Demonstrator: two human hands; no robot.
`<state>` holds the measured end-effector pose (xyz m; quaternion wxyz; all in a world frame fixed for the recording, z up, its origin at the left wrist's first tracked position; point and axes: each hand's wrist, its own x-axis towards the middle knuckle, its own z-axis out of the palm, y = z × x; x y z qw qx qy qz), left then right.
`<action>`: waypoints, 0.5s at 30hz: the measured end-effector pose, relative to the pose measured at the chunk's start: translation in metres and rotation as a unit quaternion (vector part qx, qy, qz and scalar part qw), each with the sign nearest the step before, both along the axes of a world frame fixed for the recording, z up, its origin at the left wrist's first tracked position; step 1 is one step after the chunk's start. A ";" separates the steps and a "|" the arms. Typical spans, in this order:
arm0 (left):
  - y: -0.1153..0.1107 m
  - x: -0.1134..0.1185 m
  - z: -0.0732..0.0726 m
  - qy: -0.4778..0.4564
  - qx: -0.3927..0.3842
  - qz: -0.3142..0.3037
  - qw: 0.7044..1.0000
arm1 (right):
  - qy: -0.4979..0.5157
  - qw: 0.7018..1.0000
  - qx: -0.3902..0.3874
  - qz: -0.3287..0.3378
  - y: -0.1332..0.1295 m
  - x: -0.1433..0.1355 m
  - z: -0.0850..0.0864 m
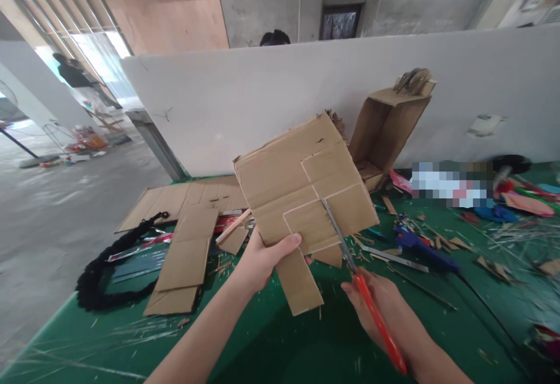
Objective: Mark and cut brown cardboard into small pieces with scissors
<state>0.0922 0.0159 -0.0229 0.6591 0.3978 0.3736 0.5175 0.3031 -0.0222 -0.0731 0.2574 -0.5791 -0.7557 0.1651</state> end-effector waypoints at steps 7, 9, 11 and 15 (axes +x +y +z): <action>0.004 0.000 0.002 -0.028 -0.035 0.050 0.998 | -0.001 1.000 -0.005 0.004 0.002 0.003 -0.002; 0.008 -0.003 0.004 -0.060 -0.053 0.105 0.991 | -0.008 1.000 0.004 0.020 0.002 0.003 -0.002; 0.011 -0.005 0.005 -0.080 -0.064 0.156 0.982 | -0.010 0.999 0.007 0.032 0.001 0.002 -0.002; 0.016 -0.005 0.003 -0.098 -0.073 0.196 0.973 | 0.012 0.998 -0.030 0.055 0.001 0.002 -0.004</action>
